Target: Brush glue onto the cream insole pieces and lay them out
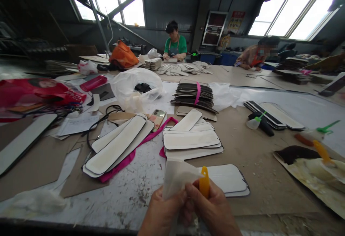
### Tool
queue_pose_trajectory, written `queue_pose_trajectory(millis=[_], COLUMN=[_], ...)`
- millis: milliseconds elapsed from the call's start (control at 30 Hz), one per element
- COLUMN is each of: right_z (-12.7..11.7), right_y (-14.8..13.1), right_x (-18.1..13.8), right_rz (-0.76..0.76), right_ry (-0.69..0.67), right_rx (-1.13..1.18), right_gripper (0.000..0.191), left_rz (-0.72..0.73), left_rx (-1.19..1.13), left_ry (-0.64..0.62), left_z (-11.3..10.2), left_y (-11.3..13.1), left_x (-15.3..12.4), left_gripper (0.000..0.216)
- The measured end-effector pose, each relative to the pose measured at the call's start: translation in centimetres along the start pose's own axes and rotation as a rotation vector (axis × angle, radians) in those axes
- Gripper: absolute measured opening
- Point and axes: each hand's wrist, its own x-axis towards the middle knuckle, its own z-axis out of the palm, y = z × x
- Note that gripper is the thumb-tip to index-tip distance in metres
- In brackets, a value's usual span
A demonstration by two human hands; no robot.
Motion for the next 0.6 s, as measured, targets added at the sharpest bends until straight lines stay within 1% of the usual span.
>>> queue_pose_trajectory(millis=[100, 167, 233, 333, 433, 533, 600], right_z=[0.1, -0.2, -0.7, -1.3, -1.7, -2.0, -2.0], right_y=[-0.1, -0.2, -0.3, 0.1, 0.7, 0.9, 0.8], right_x=[-0.2, -0.2, -0.2, 0.0, 0.2, 0.3, 0.3], right_rz=[0.000, -0.029, -0.094, -0.151, -0.123, -0.142, -0.171], right_ry=[0.124, 0.213, 0.293, 0.299, 0.289, 0.332, 0.379], right_rx=[-0.006, -0.090, -0.193, -0.294, -0.330, -0.363, -0.371], right_gripper=[0.034, 0.033, 0.033, 0.034, 0.036, 0.036, 0.036], left_rz=[0.032, 0.040, 0.038, 0.039, 0.058, 0.091, 0.095], left_rx=[-0.031, -0.031, -0.021, -0.022, -0.050, -0.054, -0.025], left_ry=[0.011, 0.023, 0.047, 0.099, 0.172, 0.266, 0.288], left_z=[0.3, 0.3, 0.2, 0.1, 0.4, 0.8, 0.9], left_y=[-0.6, -0.9, -1.2, -1.6, -1.9, -2.2, -2.4], left_x=[0.0, -0.1, -0.2, -0.1, 0.1, 0.2, 0.0], left_gripper=[0.037, 0.039, 0.041, 0.039, 0.039, 0.042, 0.042])
